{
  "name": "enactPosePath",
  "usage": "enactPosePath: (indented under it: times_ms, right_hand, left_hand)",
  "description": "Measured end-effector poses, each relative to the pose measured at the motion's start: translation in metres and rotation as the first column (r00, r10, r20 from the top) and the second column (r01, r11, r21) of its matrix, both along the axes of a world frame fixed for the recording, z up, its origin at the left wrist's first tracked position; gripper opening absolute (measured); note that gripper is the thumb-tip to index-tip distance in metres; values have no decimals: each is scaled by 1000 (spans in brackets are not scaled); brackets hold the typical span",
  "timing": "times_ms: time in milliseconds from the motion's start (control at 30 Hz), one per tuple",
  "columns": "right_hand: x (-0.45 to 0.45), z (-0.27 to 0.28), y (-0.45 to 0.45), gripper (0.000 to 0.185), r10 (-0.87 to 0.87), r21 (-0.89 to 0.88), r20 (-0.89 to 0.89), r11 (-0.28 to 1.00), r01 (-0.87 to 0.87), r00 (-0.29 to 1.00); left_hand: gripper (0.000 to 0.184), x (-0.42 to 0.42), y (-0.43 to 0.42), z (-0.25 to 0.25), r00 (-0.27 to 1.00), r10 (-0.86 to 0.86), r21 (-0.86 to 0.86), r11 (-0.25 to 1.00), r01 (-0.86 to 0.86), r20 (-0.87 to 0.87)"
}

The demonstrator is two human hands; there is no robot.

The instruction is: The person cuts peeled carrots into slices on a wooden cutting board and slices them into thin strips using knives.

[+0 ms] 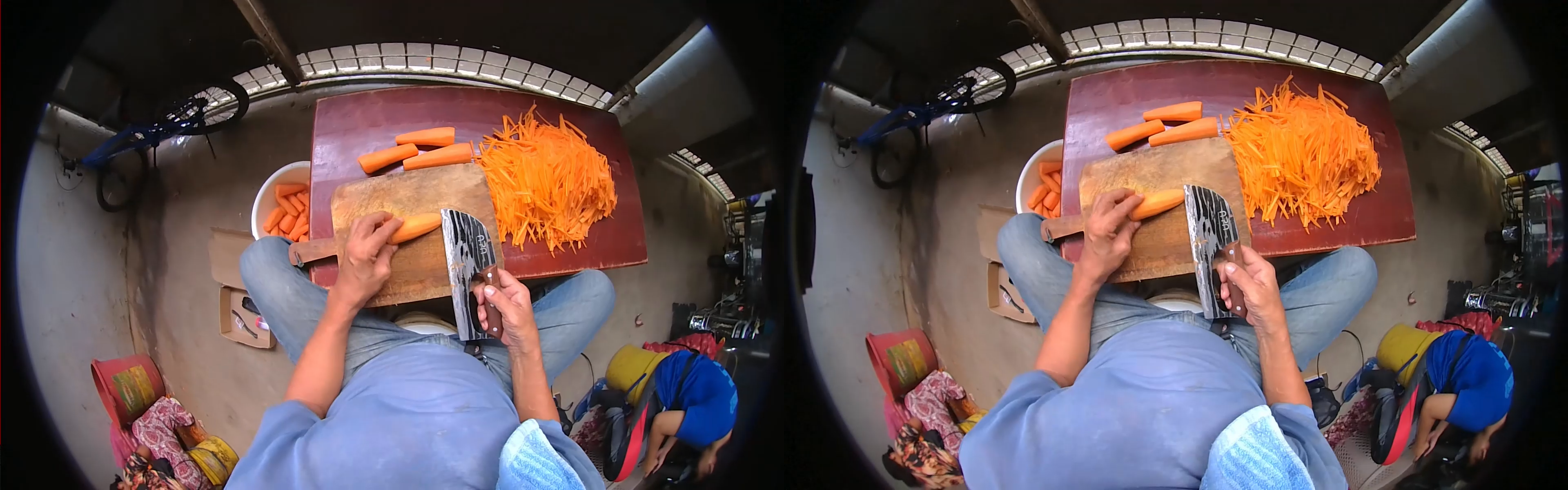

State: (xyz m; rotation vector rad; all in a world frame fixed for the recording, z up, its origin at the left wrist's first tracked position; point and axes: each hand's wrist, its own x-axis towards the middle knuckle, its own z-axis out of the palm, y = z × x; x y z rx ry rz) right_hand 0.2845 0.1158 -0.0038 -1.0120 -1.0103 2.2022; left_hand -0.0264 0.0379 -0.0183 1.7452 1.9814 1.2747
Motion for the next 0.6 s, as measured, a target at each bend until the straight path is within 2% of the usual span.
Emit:
enactPosePath:
  times_ms: [67, 100, 200, 333, 367, 467, 600]
  right_hand:
    - [2, 11, 1, 36, 20, 72, 55, 997, -24, 998]
    - [4, 22, 1, 35, 31, 128, 93, 991, -43, 995]
    - [9, 46, 4, 40, 48, 227, 188, 970, -91, 981]
    - [0, 68, 9, 43, 113, 292, 332, 932, -216, 936]
    - [-6, 71, 8, 42, 130, 306, 352, 920, -246, 927]
    - [-18, 69, 6, 41, 174, 402, 421, 844, -355, 890]
    - [-30, 67, -2, 43, 183, 527, 474, 724, -444, 861]
  left_hand:
    - [56, -15, 3, -5, 991, -36, -16, 999, 38, 131]
    - [60, -23, 2, -8, 964, -82, -45, 994, 96, 251]
    - [65, -27, 2, 1, 957, -55, -55, 996, 74, 284]
    - [64, -8, -3, 15, 992, -28, -90, 995, 39, 119]
    - [60, -4, -4, 20, 999, -16, -90, 996, 19, 29]
    - [56, 5, -5, 13, 979, 16, -31, 999, -10, 201]
    - [51, 15, -5, 7, 986, 26, 6, 1000, -28, 167]
